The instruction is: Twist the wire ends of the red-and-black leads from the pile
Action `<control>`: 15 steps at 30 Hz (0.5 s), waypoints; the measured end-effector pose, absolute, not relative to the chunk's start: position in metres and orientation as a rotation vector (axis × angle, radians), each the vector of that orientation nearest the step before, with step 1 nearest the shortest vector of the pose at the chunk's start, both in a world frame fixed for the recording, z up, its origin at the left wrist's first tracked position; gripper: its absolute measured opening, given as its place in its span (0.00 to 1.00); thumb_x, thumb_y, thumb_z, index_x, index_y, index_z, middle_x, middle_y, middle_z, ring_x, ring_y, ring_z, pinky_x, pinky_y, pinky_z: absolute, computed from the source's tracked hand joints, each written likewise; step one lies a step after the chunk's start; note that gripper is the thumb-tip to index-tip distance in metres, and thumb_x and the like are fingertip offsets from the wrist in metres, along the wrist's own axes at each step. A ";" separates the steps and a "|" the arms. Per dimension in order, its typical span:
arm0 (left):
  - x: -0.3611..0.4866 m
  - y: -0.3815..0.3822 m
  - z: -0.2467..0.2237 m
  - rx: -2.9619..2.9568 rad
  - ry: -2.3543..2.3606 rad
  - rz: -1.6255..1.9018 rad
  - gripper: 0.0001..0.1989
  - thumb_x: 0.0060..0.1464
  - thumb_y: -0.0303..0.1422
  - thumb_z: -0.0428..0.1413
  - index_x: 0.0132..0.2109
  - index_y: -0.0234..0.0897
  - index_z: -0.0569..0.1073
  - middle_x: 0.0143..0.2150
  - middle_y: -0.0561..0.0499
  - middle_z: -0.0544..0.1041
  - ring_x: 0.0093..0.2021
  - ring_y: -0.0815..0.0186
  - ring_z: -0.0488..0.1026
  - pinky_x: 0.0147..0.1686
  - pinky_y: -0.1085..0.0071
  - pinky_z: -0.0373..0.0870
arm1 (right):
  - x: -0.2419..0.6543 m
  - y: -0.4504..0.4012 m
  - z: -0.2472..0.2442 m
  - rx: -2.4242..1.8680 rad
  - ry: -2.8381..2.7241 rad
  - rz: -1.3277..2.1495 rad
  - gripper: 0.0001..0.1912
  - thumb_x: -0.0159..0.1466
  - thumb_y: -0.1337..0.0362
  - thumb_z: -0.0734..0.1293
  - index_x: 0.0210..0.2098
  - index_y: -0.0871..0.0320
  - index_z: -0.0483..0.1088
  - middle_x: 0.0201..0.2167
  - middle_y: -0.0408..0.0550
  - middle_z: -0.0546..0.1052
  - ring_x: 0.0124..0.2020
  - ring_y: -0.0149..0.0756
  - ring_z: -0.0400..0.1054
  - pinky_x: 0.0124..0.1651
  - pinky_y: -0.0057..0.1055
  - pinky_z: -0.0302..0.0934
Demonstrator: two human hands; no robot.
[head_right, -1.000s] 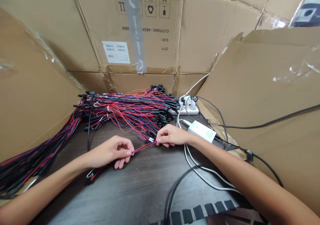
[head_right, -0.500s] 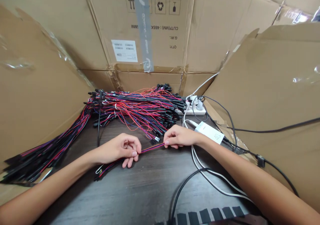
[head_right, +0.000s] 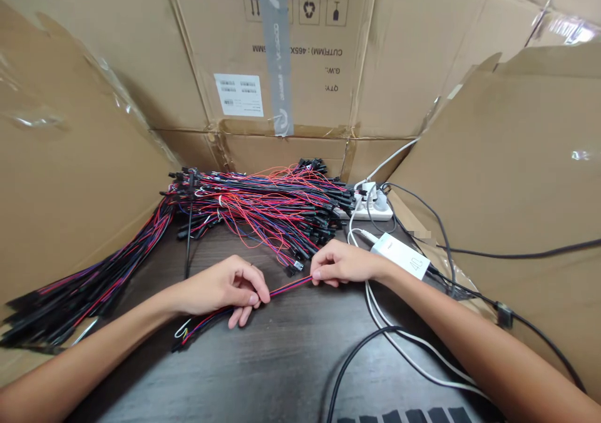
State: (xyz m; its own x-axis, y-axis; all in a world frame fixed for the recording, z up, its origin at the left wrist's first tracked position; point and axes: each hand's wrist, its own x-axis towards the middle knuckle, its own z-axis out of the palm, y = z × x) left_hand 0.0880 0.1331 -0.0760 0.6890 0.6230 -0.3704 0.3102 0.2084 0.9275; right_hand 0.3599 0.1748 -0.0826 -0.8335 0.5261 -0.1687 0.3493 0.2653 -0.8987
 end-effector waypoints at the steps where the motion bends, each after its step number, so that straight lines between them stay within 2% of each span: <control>1: 0.088 0.132 -0.076 1.385 0.850 0.255 0.06 0.49 0.27 0.58 0.35 0.29 0.77 0.18 0.54 0.74 0.17 0.73 0.70 0.17 0.80 0.63 | 0.360 0.175 -0.083 -0.824 -2.361 1.615 0.15 0.63 0.58 0.64 0.31 0.66 0.72 0.16 0.38 0.65 0.16 0.22 0.56 0.20 0.20 0.49; 9: 0.095 0.129 -0.081 1.297 0.885 0.348 0.07 0.45 0.30 0.62 0.31 0.28 0.76 0.18 0.54 0.73 0.17 0.73 0.70 0.16 0.80 0.66 | 0.357 0.171 -0.085 -0.949 -2.305 1.600 0.16 0.60 0.55 0.67 0.29 0.64 0.72 0.15 0.38 0.64 0.15 0.23 0.56 0.18 0.20 0.49; 15: 0.098 0.128 -0.085 1.320 0.882 0.382 0.05 0.47 0.26 0.58 0.33 0.29 0.76 0.18 0.57 0.70 0.16 0.74 0.69 0.14 0.82 0.64 | 0.352 0.167 -0.085 -0.853 -2.328 1.601 0.15 0.61 0.56 0.67 0.32 0.65 0.73 0.13 0.36 0.63 0.15 0.22 0.55 0.18 0.20 0.48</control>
State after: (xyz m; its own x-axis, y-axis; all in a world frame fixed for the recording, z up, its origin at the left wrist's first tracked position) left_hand 0.0980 0.1276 -0.0851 0.6324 0.6969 -0.3382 0.2302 0.2478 0.9411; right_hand 0.3519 0.1675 -0.0847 -0.8164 0.5543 -0.1620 0.3495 0.2510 -0.9027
